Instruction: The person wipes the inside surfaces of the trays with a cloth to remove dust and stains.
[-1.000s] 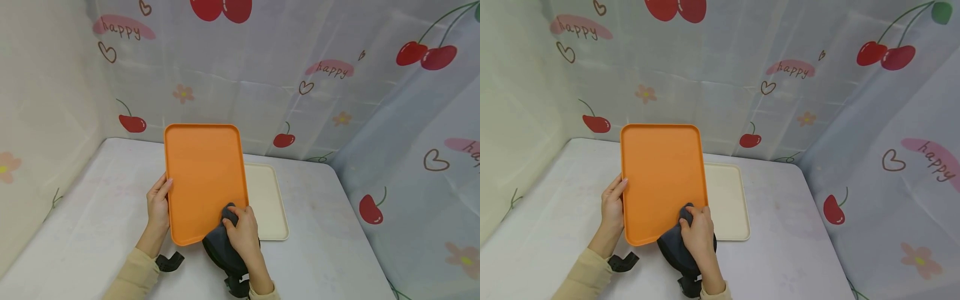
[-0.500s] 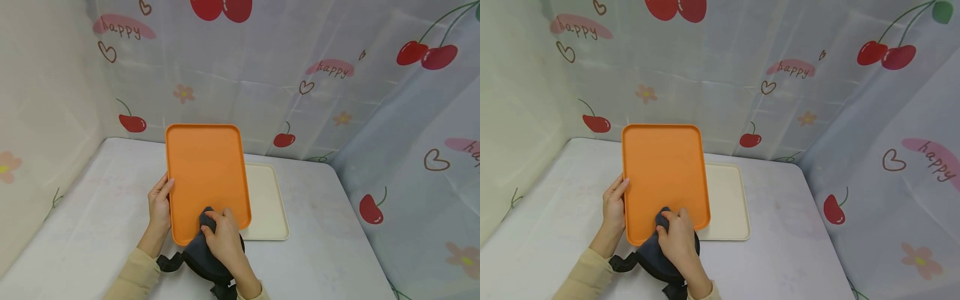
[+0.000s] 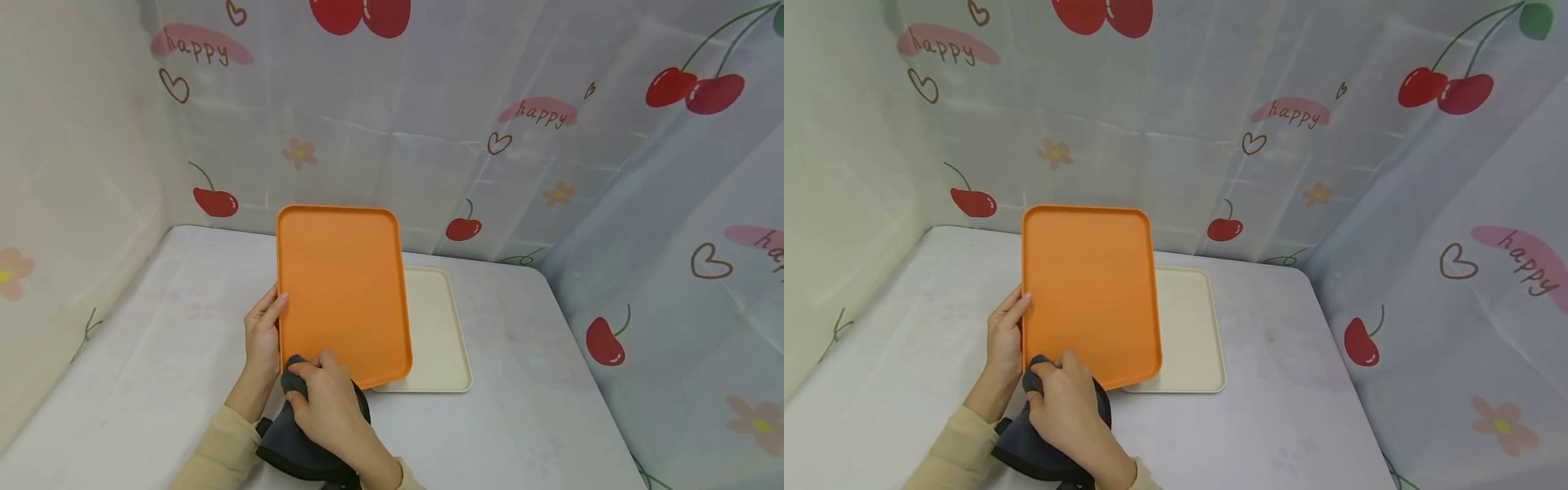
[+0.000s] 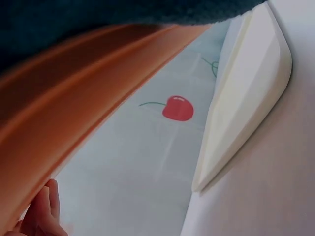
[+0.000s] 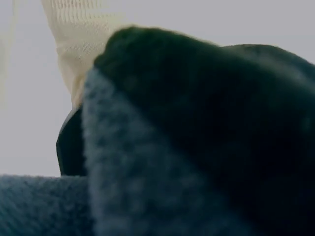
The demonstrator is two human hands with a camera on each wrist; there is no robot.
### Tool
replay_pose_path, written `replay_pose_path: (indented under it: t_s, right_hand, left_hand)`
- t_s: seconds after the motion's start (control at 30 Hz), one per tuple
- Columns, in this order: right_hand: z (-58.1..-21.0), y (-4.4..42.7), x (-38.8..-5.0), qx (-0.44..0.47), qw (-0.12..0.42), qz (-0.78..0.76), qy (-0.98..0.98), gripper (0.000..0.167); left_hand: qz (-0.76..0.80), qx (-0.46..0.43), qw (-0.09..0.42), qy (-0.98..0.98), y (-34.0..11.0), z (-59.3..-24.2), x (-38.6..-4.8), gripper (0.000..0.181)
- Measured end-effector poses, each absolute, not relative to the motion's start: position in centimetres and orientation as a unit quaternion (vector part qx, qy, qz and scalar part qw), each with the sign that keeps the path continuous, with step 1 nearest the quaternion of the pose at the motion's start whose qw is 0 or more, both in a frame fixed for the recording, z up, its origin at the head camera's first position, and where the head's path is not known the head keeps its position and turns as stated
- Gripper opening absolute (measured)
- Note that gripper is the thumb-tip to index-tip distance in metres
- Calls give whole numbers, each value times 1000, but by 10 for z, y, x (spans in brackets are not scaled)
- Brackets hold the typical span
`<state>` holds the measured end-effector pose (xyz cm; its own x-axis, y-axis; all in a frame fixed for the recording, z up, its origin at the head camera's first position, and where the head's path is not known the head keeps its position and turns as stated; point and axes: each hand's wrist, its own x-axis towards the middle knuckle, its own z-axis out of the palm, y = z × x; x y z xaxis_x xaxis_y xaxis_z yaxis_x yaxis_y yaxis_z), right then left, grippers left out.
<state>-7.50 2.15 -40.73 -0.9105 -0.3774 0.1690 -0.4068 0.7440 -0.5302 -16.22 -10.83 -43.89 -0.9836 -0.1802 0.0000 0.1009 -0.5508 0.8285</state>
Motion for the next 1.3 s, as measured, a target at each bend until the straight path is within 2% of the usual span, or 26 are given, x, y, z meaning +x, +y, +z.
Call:
replay_pose_path:
  t_s: [0.5,0.83,1.3]
  right_hand:
    - [-411,20,-69,247,19,252,-936,26]
    - [-413,24,-65,288,42,189,-938,22]
    - [-413,40,-66,240,-7,209,-948,19]
  left_hand:
    - [-864,30,50,-500,-111,-441,-162,50]
    - [-865,26,52,-499,-110,-442,-164,49]
    - [-864,-3,51,-501,-108,-445,-165,51]
